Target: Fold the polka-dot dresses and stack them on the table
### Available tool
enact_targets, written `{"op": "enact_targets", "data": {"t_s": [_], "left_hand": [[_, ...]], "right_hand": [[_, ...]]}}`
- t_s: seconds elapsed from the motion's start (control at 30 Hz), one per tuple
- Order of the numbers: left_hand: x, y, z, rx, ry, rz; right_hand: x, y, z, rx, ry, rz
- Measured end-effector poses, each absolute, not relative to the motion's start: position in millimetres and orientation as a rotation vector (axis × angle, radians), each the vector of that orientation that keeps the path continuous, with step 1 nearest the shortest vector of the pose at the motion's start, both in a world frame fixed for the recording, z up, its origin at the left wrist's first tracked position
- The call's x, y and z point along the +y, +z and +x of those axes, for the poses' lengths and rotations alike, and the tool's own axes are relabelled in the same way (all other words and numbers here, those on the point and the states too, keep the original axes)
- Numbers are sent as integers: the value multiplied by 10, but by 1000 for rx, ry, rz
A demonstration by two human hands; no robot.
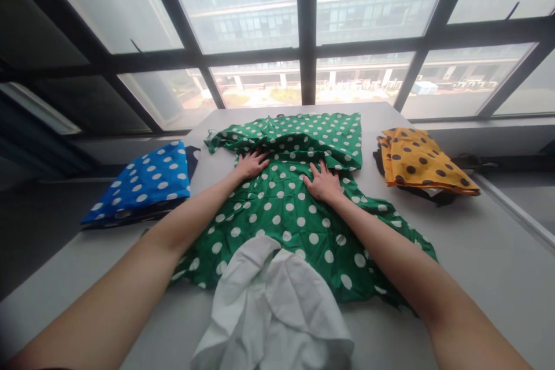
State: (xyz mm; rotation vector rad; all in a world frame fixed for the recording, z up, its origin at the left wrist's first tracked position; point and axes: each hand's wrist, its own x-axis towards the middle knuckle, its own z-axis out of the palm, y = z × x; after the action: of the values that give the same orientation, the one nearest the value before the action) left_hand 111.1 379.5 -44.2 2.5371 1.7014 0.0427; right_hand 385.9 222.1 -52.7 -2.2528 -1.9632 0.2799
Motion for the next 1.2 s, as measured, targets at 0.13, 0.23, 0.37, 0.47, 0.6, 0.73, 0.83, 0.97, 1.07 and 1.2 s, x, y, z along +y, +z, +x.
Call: {"op": "enact_targets", "data": {"t_s": [0.13,0.23,0.37,0.47,0.6,0.73,0.83,0.97,1.07,1.2], "left_hand": [[4309,-493,1244,1701,103,2515],[4616,-517,1316,1714,140,2488],[4825,-527,1370,1736,174,2480],[4710,-511,1365,1736,150,2498],[4064,-473,1242,1691,43,2527],[3021,-483,934,1571,-35,2660],[2271,-460,658,1620,-111,2639],[1759,-235,461,1719,-357,2498],[1882,25,546,1704,-307,2480],[2491,211,802,1832,43,2502]], "right_hand": [[2783,-553,3967,-1925,230,-2253],[3174,-564,4038,-1920,217,-2251],[3497,-551,4092,-1940,181,-2235],[3415,-532,4054,-1938,167,-2273],[2695,-533,3858,-1931,185,-2334],[1486,-561,3592,-2053,101,-2311],[693,-445,3449,-2237,86,-2243],[373,-39,3376,-2398,376,-2140],[742,229,3404,-2306,371,-2052],[1614,276,3528,-2192,162,-1965]]}}
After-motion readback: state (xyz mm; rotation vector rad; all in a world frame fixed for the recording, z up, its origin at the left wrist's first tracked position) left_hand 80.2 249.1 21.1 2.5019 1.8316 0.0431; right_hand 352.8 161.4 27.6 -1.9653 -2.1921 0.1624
